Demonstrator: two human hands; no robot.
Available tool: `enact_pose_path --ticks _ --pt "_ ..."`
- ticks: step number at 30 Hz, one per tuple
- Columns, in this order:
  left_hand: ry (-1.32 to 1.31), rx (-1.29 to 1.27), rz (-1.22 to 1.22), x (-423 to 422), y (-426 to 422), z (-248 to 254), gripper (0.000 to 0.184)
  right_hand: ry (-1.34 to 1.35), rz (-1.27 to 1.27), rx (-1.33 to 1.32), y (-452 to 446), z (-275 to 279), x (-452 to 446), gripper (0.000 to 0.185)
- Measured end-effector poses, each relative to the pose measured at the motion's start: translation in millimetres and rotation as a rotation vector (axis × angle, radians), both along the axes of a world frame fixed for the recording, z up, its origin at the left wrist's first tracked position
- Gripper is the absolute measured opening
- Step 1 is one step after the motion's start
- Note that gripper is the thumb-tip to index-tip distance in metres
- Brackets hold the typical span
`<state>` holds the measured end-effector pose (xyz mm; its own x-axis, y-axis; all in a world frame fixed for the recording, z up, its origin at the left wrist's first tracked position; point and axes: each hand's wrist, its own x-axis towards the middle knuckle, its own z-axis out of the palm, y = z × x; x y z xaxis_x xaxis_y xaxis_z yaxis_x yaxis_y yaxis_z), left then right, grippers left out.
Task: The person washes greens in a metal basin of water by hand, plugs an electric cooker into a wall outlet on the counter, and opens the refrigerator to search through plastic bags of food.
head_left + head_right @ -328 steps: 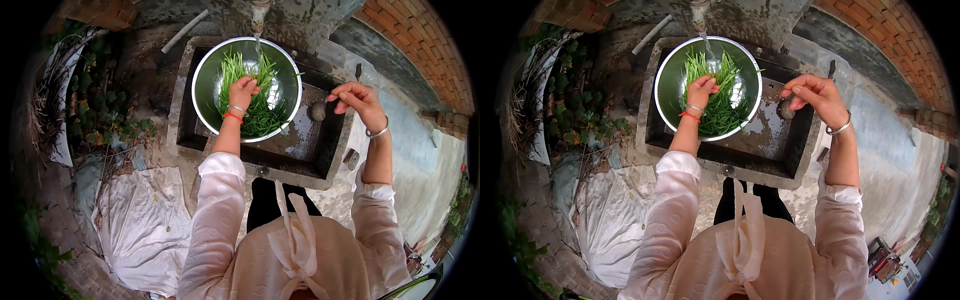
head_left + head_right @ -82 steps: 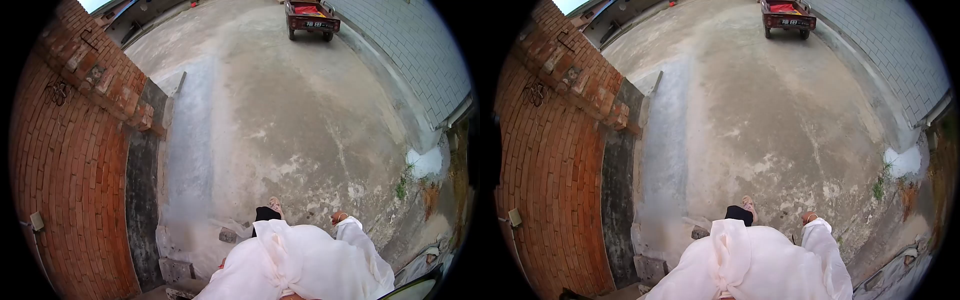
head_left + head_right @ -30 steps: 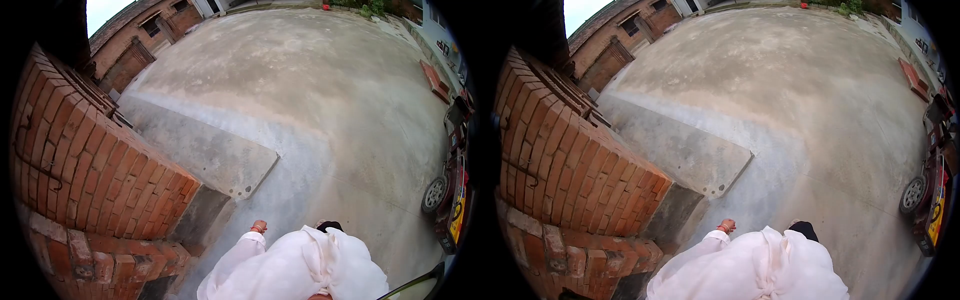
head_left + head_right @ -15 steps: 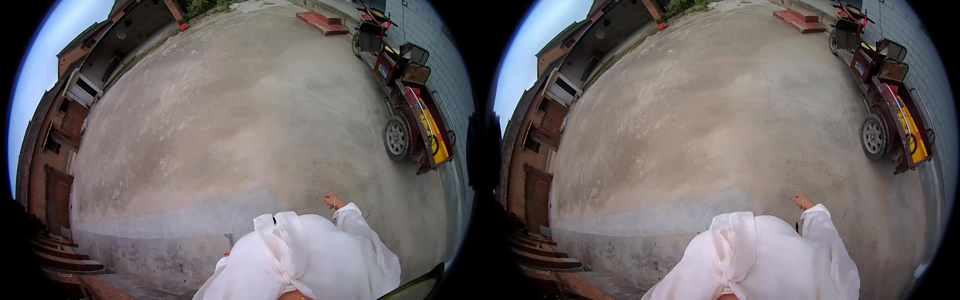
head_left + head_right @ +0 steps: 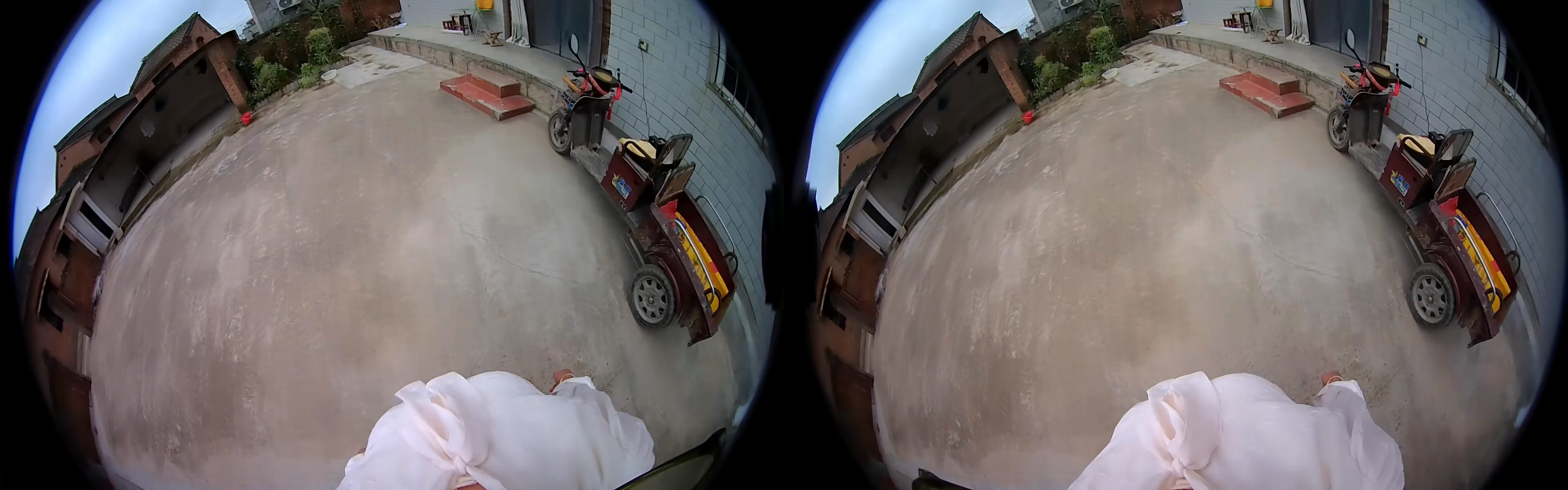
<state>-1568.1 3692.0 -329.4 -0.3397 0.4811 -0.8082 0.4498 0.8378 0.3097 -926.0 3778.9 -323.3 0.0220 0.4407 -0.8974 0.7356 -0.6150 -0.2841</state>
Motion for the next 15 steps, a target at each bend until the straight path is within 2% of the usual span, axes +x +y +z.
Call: enact_pose_path --ticks 4,7,8,10,12,15 --pt "-0.005 0.096 -0.032 -45 204 20 0.023 -0.035 -0.217 -0.167 47 -4 -22 0.038" --pt "-0.038 0.201 0.020 -50 373 26 0.023 -0.045 -0.260 -0.220 106 -19 -39 0.036" --pt "-0.061 0.229 0.035 -55 427 9 0.023 -0.054 -0.238 -0.222 135 -28 -44 0.035" --pt "-0.105 0.279 0.072 -58 525 -28 0.024 -0.075 -0.148 -0.216 197 -50 -55 0.034" --pt "-0.107 0.226 -0.071 -57 600 -49 0.026 -0.076 0.008 -0.166 280 -74 -58 0.033" --pt "-0.033 0.068 -0.296 -36 711 -32 0.028 -0.108 0.470 -0.009 429 -89 -58 0.031"
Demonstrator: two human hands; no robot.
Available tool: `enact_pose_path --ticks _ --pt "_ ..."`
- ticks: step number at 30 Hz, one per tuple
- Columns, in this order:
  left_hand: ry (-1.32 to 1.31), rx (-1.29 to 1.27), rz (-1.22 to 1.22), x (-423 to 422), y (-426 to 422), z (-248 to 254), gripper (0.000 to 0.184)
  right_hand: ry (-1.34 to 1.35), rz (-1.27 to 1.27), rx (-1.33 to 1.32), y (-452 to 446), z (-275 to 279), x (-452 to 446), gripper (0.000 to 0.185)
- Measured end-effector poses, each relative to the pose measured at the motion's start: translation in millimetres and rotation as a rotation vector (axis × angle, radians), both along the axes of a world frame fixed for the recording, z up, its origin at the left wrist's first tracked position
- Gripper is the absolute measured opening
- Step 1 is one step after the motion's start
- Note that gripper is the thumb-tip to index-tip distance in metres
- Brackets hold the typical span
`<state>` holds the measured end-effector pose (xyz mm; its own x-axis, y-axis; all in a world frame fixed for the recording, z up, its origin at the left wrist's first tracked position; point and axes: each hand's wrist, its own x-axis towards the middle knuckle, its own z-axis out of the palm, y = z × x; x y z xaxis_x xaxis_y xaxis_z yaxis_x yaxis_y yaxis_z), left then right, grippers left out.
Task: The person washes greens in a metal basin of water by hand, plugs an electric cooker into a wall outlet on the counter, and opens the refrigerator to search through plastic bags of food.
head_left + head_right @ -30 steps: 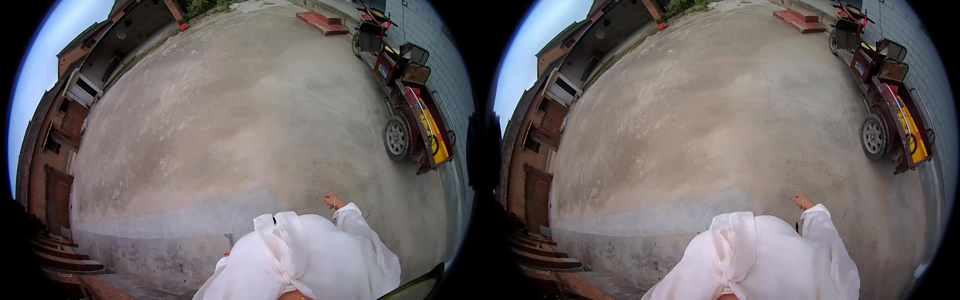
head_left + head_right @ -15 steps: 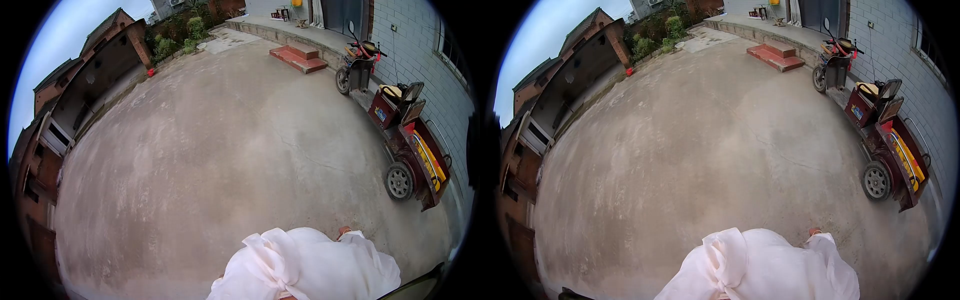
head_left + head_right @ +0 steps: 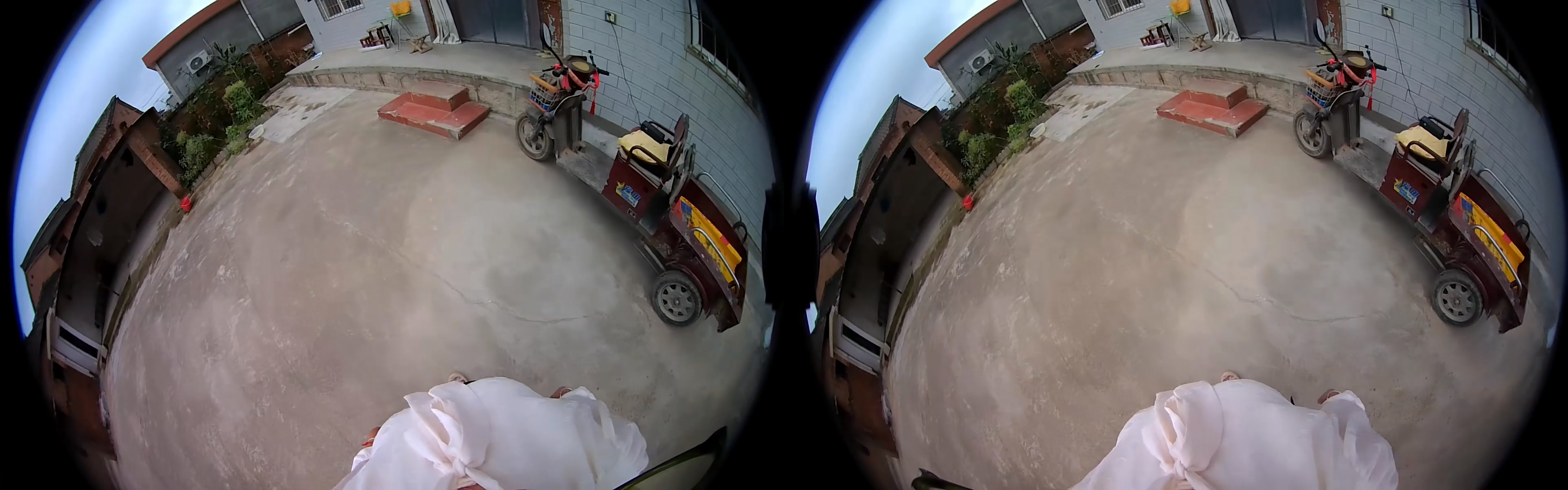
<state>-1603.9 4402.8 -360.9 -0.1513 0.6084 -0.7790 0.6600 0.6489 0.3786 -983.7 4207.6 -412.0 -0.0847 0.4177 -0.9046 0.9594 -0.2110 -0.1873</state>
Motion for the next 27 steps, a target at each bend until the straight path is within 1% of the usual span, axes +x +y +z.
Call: enact_pose_path --ticks 1,2,3,5,6,7,8,10,13,14,16,17,18,19,20,21,22,24,25,26,27 --pt "0.007 -0.040 -0.025 14 40 11 0.028 -0.014 0.201 0.066 59 0 0 0.031" --pt "0.007 -0.065 -0.025 21 74 22 0.028 -0.025 0.343 0.126 121 2 -1 0.031" --pt "0.006 -0.076 -0.016 28 111 29 0.028 -0.039 0.391 0.252 189 14 -3 0.034" --pt "-0.012 -0.086 0.022 41 186 41 0.028 0.171 -1.094 0.076 315 32 -9 0.033" --pt "-0.018 -0.089 0.039 46 225 39 0.028 0.228 -1.022 0.154 378 53 -11 0.033" --pt "-0.021 -0.098 0.052 51 263 39 0.028 0.283 -0.947 0.231 440 87 -9 0.033" --pt "-0.024 -0.104 0.063 54 300 35 0.028 0.276 -0.909 0.254 494 106 -3 0.034" --pt "-0.032 -0.121 0.084 56 376 23 0.028 0.264 -0.830 0.292 596 126 2 0.036" --pt "-0.037 -0.160 0.128 41 492 12 0.028 0.252 -0.903 0.265 707 128 17 0.037" --pt "-0.045 -0.167 0.148 33 533 16 0.028 0.274 -1.021 0.223 733 131 17 0.038" --pt "-0.064 -0.194 0.187 17 608 18 0.028 0.173 -1.170 0.087 770 109 25 0.036" --pt "-0.077 -0.209 0.207 10 647 26 0.028 0.161 -0.628 0.138 779 82 42 0.030" --pt "-0.090 -0.223 0.232 4 684 33 0.029 0.138 -0.434 0.115 796 69 44 0.026" --pt "-0.112 -0.232 0.270 1 728 38 0.029 0.120 -0.242 0.104 817 70 39 0.023" --pt "-0.133 -0.236 0.307 0 774 45 0.029 0.080 -0.202 0.107 829 77 36 0.023" --pt "-0.160 -0.236 0.356 5 821 51 0.029 0.040 -0.163 0.110 843 97 27 0.023" --pt "-0.187 -0.207 0.396 11 875 52 0.029 0.011 0.062 0.205 867 101 21 0.023" --pt "-0.256 -0.123 0.449 31 984 53 0.029 0.108 -1.600 -0.235 908 73 10 0.024" --pt "-0.301 -0.078 0.470 39 1036 49 0.029 0.152 -0.694 -0.130 920 27 25 0.025" --pt "-0.311 -0.037 0.460 49 1094 48 0.030 -0.005 0.146 0.215 932 -18 40 0.025" --pt "-0.319 0.003 0.450 58 1145 42 0.030 -0.007 0.027 0.130 982 1 32 0.026"
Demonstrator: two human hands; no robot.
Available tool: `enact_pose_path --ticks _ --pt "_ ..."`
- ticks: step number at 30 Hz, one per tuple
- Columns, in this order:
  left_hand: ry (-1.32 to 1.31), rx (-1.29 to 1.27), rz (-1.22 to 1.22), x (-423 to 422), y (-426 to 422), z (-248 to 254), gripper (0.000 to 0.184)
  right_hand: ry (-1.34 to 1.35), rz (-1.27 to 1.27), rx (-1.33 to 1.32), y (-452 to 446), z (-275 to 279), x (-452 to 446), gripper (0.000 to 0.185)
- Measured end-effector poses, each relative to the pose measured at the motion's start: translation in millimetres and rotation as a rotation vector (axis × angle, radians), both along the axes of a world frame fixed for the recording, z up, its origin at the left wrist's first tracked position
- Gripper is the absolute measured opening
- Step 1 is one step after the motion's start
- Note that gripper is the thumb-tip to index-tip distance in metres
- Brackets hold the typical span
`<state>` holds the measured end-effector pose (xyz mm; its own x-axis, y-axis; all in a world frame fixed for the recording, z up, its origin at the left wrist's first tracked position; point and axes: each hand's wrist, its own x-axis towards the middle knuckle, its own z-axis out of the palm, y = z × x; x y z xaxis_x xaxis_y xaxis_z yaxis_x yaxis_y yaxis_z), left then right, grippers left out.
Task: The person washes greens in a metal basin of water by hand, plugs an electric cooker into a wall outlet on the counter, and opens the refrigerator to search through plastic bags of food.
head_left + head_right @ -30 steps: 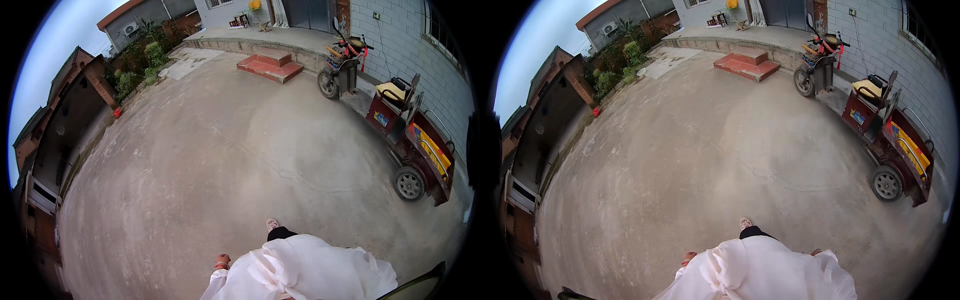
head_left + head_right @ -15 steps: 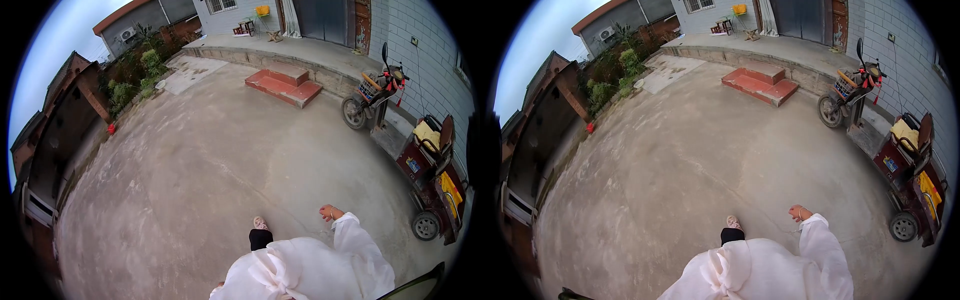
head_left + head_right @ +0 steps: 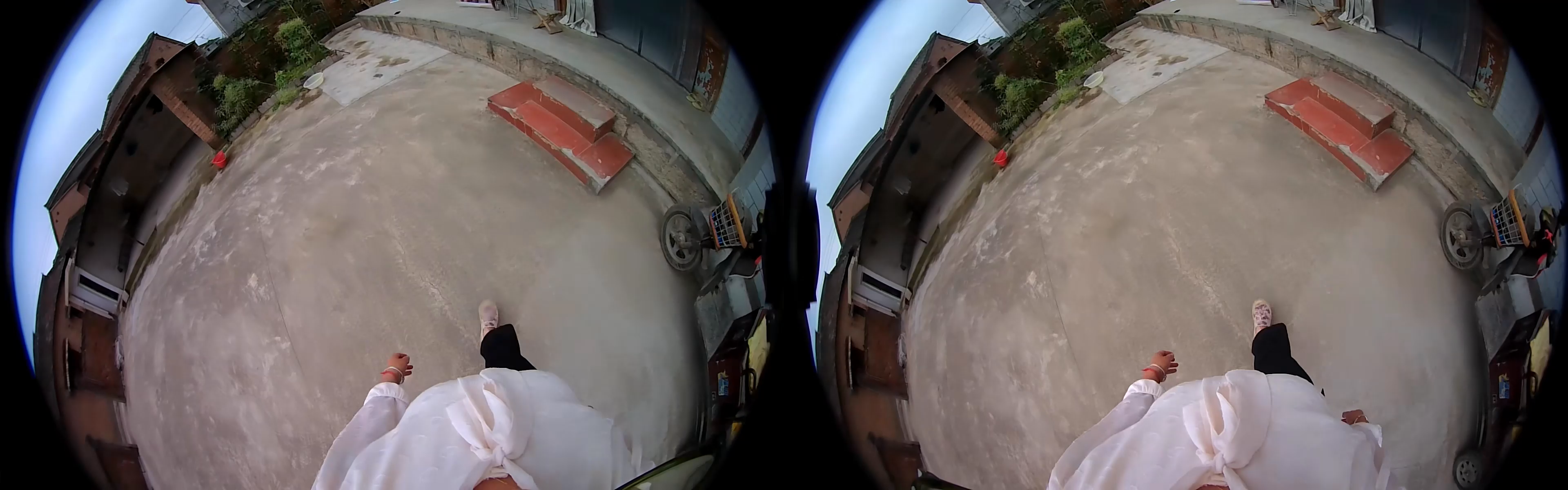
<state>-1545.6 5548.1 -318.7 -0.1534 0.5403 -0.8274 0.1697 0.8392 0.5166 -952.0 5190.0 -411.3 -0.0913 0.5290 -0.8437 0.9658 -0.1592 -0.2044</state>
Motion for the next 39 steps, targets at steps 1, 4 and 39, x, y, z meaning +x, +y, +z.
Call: enact_pose_path --ticks 1,4,39 --pt "0.004 0.034 -0.003 7 38 -7 0.031 0.013 -0.051 -0.026 52 5 1 0.026" --pt "0.035 -0.022 0.017 32 146 -7 0.032 0.019 -0.063 -0.019 209 14 28 0.027" --pt "0.120 0.083 -0.165 289 1557 -8 0.029 0.294 -1.372 -0.245 1692 40 295 0.036"
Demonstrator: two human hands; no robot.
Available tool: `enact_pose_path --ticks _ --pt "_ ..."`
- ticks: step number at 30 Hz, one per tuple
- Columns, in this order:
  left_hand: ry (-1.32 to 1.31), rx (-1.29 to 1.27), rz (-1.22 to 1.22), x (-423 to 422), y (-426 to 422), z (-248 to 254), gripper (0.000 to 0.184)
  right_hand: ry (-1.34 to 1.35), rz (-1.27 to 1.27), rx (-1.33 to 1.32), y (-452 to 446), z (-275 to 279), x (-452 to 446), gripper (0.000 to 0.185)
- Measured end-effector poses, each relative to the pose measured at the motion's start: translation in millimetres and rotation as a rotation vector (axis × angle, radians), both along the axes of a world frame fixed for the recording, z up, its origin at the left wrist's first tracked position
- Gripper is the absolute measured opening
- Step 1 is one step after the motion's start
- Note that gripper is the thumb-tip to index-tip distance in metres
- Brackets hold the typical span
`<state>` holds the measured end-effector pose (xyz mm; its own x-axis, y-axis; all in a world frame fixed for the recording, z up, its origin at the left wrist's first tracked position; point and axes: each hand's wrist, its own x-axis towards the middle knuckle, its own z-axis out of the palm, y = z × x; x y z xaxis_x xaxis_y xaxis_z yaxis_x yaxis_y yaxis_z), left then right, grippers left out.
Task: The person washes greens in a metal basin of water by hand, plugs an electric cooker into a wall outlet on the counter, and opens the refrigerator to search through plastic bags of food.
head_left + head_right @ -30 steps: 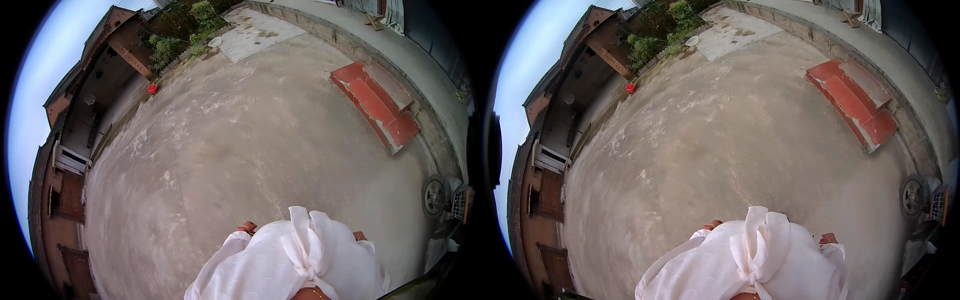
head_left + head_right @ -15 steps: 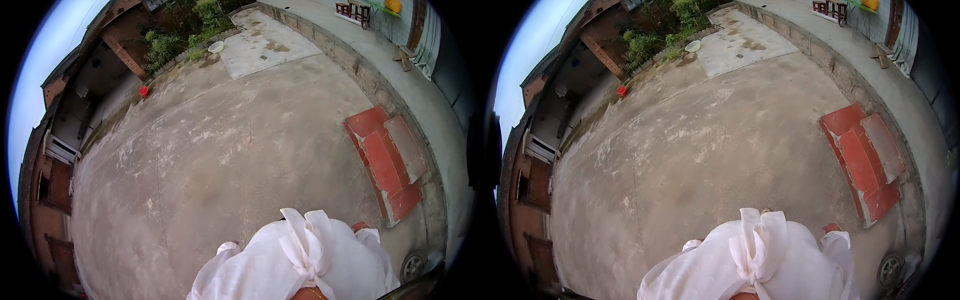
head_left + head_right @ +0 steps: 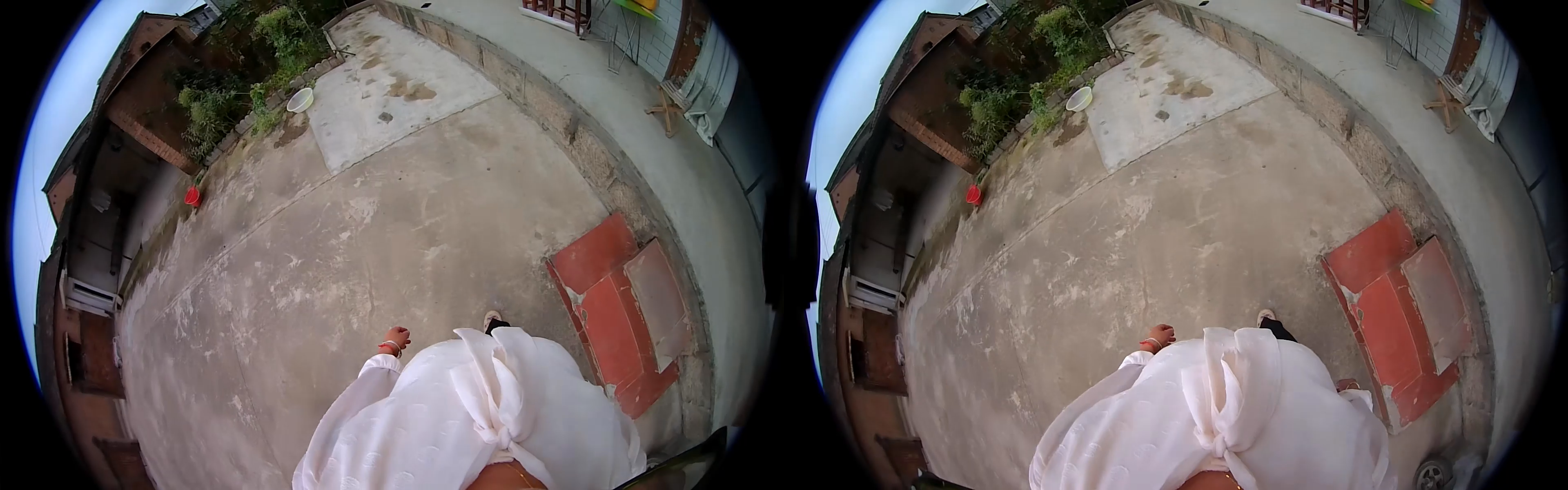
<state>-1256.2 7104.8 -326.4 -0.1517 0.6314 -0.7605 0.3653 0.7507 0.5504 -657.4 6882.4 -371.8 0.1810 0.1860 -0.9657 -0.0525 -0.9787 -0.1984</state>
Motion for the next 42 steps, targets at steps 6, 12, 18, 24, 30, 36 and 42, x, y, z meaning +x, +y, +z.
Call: enact_pose_path --ticks 6,12,18,24,30,36,42 --pt "0.059 -0.148 -0.248 -7 169 5 0.028 0.048 0.145 0.324 391 -17 43 0.032" --pt "-0.054 -0.374 0.704 -7 367 -25 0.028 0.016 0.396 0.435 732 46 43 0.038" --pt "-0.114 -0.505 0.399 9 641 -57 0.027 0.391 -1.013 0.540 883 77 61 0.042" --pt "-0.132 -0.052 0.233 72 977 -12 0.029 0.054 -0.398 0.182 1047 56 62 0.040" --pt "-0.065 0.039 0.215 102 1234 -24 0.030 0.016 -0.058 0.084 1293 0 88 0.038" --pt "0.385 -0.033 -1.041 75 1356 -54 0.035 0.002 0.207 0.219 1620 18 118 0.036" --pt "-0.019 -0.367 0.574 94 1528 -12 0.022 0.140 0.468 0.607 1973 65 116 0.033"
